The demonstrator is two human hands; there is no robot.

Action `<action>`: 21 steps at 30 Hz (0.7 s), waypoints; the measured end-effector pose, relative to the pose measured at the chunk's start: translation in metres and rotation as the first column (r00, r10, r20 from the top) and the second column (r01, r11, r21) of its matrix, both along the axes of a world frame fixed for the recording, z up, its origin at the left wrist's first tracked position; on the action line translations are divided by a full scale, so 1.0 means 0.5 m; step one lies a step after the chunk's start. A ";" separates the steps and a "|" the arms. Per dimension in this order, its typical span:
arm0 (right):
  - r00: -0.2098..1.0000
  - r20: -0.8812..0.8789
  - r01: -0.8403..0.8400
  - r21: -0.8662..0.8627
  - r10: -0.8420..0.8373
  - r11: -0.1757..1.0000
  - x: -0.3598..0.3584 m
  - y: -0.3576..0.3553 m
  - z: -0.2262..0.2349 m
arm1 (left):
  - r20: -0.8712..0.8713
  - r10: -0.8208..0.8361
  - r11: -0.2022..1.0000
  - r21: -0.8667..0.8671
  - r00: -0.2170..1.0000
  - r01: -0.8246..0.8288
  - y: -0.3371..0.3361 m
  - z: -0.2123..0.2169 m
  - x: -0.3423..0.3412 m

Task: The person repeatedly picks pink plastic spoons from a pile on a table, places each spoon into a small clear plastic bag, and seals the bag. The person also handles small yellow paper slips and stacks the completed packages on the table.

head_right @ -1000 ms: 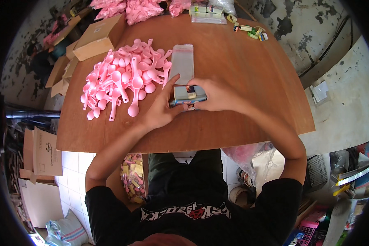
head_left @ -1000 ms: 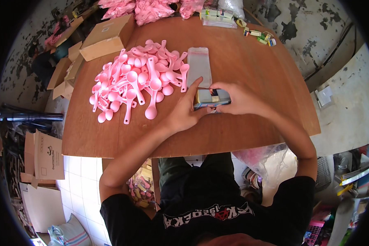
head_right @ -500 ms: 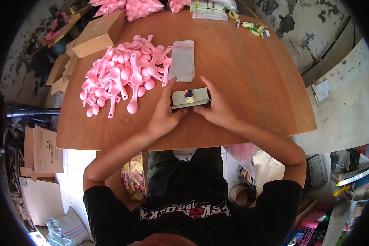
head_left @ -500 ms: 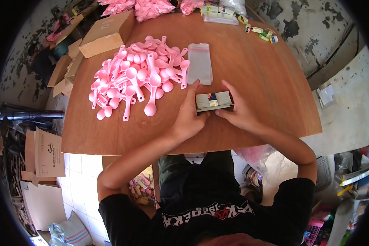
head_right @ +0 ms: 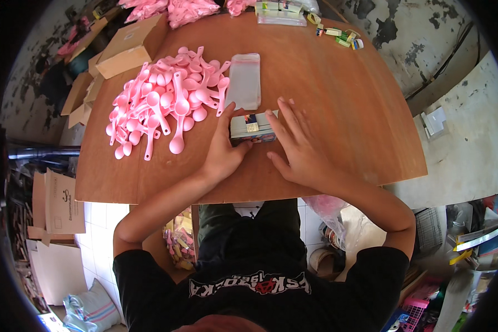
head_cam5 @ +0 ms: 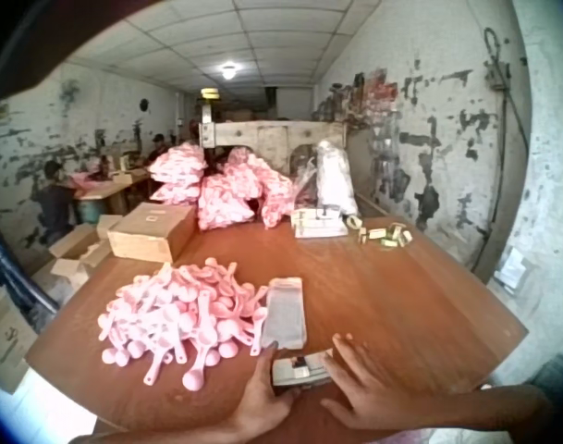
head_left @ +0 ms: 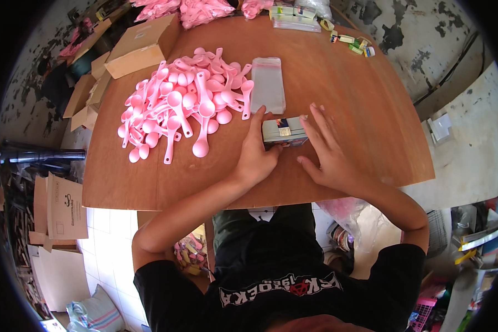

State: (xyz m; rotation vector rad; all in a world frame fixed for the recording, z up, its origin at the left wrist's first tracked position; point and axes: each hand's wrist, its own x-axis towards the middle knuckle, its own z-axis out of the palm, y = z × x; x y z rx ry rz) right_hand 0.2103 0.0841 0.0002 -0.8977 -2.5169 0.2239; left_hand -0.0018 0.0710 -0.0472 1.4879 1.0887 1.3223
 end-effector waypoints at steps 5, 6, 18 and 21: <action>0.936 -0.349 -0.063 -0.304 -0.050 0.950 -0.002 0.006 -0.034 | -0.036 0.022 0.999 -0.035 0.999 -0.024 0.001 0.004 0.000; 0.936 -0.348 -0.061 -0.304 -0.052 0.951 -0.006 0.015 -0.044 | -0.035 0.020 0.999 -0.034 0.999 -0.022 0.002 0.001 0.003; 0.840 -0.481 -0.182 -0.685 -0.251 0.705 -0.062 0.037 -0.058 | -0.041 0.065 0.998 0.022 0.997 -0.064 0.001 -0.011 0.001; 0.855 -0.453 -0.139 -0.670 -0.253 0.730 -0.064 0.045 -0.068 | -0.052 0.017 1.000 0.016 0.999 -0.017 0.001 -0.011 -0.004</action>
